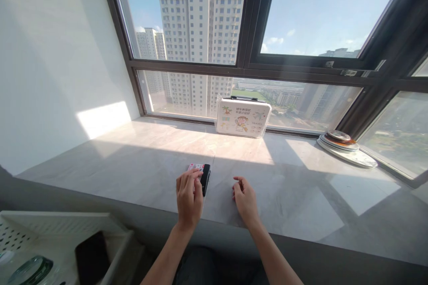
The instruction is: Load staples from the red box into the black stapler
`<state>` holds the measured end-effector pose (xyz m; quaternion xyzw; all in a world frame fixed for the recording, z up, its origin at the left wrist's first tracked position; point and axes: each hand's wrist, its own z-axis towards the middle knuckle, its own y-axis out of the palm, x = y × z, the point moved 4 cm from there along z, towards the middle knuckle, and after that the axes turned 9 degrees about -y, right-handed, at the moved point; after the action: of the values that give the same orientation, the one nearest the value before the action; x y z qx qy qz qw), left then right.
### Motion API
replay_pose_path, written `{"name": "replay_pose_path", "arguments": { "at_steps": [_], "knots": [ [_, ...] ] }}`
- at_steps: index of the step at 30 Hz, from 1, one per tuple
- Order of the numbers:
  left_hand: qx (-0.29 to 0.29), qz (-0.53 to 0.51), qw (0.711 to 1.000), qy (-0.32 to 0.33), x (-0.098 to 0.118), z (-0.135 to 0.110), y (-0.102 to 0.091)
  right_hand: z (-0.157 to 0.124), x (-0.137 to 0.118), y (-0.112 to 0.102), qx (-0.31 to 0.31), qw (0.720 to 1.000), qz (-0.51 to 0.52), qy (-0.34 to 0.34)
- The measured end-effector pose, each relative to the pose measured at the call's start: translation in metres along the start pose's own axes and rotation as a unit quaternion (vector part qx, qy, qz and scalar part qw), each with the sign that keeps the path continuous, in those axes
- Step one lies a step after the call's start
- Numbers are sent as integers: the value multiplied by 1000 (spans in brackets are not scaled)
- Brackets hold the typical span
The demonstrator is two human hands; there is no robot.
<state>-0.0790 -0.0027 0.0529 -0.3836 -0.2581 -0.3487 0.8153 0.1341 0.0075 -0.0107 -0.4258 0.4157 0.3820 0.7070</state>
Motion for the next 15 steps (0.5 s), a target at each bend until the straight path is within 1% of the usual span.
{"name": "replay_pose_path", "arguments": {
  "at_steps": [1,2,3,4,5,7,9,12,15],
  "knots": [
    [-59,5,998,32,19,-8,14,1,3,-14,9,999,-29,-20],
    [-143,16,987,76,38,-17,33,2,5,-28,19,997,-59,-42],
    [-219,29,968,119,53,-26,52,3,7,-40,25,993,-93,-64],
    [-264,46,954,137,64,-32,70,3,9,-51,22,988,-131,-82],
    [-288,70,946,136,69,-36,87,2,11,-60,14,980,-175,-97],
    [-298,108,941,119,69,-38,113,-1,14,-71,-15,956,-270,-112],
    [-290,136,942,103,60,-37,129,-7,16,-75,-51,927,-355,-111],
    [-278,180,938,97,45,-38,139,-15,17,-71,-89,890,-436,-97],
    [-279,206,932,106,39,-41,139,-20,13,-65,-102,869,-475,-87]
  ]
}}
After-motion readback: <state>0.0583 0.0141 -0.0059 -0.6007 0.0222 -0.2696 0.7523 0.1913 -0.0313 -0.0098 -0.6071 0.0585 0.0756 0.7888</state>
